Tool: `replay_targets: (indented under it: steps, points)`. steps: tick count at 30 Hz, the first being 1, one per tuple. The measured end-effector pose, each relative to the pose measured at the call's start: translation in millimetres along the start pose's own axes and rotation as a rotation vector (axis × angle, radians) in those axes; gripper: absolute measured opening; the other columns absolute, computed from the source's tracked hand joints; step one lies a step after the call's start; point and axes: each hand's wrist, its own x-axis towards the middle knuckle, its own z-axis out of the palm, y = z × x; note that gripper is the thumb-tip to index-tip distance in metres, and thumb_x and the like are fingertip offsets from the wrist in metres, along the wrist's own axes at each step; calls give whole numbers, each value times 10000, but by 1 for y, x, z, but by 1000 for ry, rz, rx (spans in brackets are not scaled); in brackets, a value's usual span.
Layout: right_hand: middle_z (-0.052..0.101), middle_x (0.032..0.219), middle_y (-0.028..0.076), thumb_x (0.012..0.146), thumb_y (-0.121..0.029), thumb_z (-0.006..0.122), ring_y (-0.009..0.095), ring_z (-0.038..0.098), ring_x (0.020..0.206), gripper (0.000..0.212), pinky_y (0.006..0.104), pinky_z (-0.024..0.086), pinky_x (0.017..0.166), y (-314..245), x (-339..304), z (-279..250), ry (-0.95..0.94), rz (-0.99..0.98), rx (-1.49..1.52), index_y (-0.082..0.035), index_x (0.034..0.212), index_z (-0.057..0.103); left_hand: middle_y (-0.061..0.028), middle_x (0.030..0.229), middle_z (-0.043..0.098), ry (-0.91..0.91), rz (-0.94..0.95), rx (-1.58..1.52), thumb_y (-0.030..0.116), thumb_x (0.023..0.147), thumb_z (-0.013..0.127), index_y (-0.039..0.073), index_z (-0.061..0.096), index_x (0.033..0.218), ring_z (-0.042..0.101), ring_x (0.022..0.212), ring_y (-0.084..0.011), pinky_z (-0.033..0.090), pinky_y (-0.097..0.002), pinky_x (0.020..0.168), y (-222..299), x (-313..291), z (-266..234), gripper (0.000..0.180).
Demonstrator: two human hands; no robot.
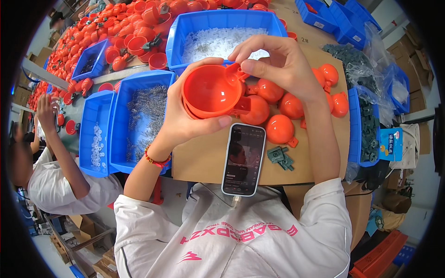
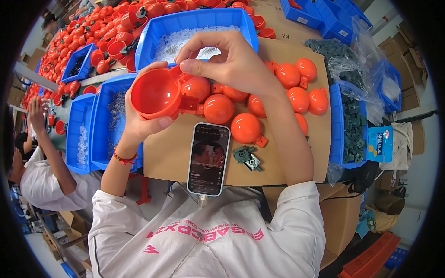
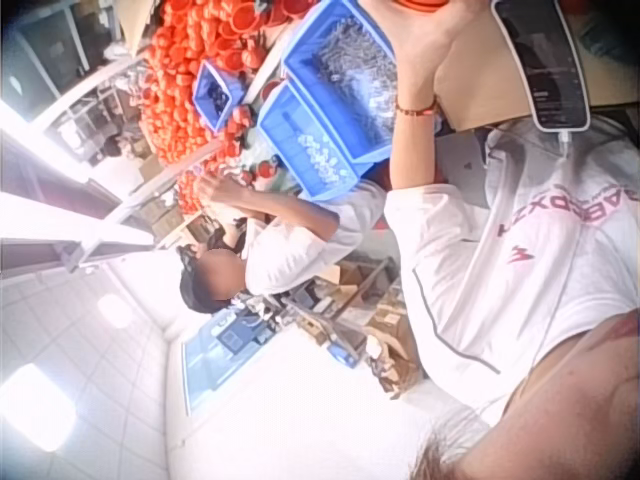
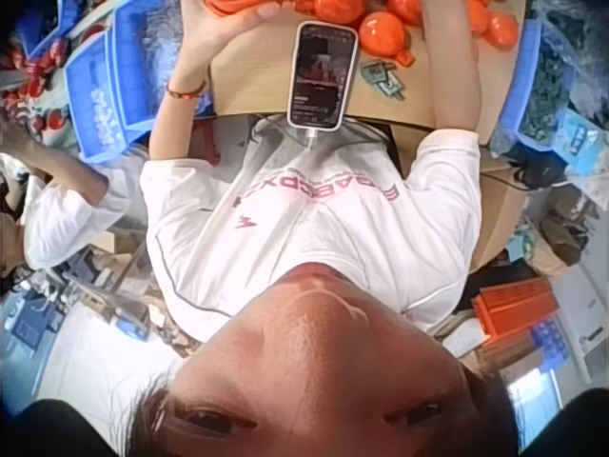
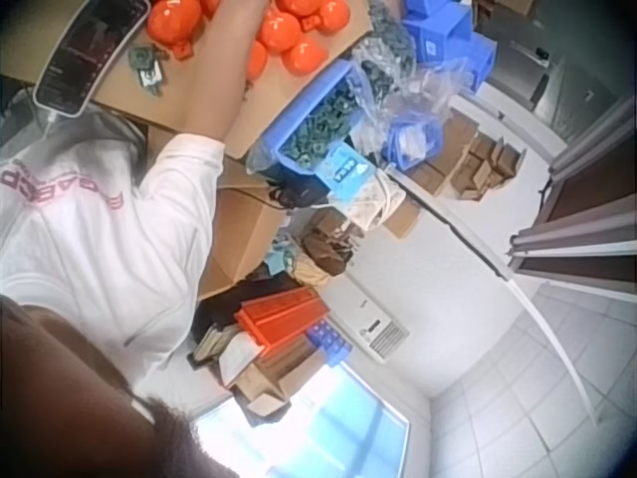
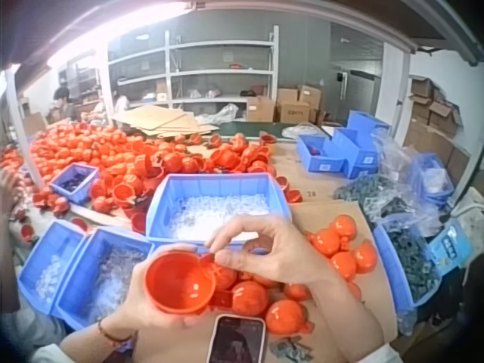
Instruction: Assembling red plastic poultry drinking bowls by connecting bowl components, green plastic pieces, and metal springs.
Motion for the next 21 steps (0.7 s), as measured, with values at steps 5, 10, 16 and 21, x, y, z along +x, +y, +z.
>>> replay_targets:
  steps: [5, 10, 16, 21]
  points:
    - [608, 943, 88, 820, -41, 611, 167, 576, 928, 74, 292, 508, 769, -2, 0, -4, -51, 54, -35, -4, 883, 599, -99, 1103, 570, -10, 26, 63, 202, 536, 798, -19, 442, 1227, 552, 1031, -171, 424, -303, 912, 1, -1, -1, 808]
    - [605, 920, 80, 819, -35, 613, 164, 574, 923, 64, 292, 508, 766, -3, 0, -3, -49, 49, -53, -4, 873, 596, -98, 1097, 573, -13, 35, 81, 193, 529, 798, -19, 446, 1222, 557, 1023, -170, 427, -301, 908, 2, -1, 0, 806]
    - [605, 917, 71, 813, -32, 619, 158, 571, 926, 68, 282, 507, 760, -4, 0, -3, -44, 23, -66, -9, 873, 599, -98, 1099, 573, -18, 41, 75, 186, 524, 799, -19, 444, 1224, 556, 1026, -172, 425, -301, 910, 0, -1, 0, 811]
    - [605, 917, 64, 808, -37, 626, 152, 570, 926, 73, 279, 503, 763, -4, 0, -3, -46, 43, -68, -12, 872, 601, -102, 1104, 572, -22, 36, 73, 183, 523, 800, -21, 444, 1223, 553, 1034, -173, 423, -302, 913, 0, -1, 1, 811]
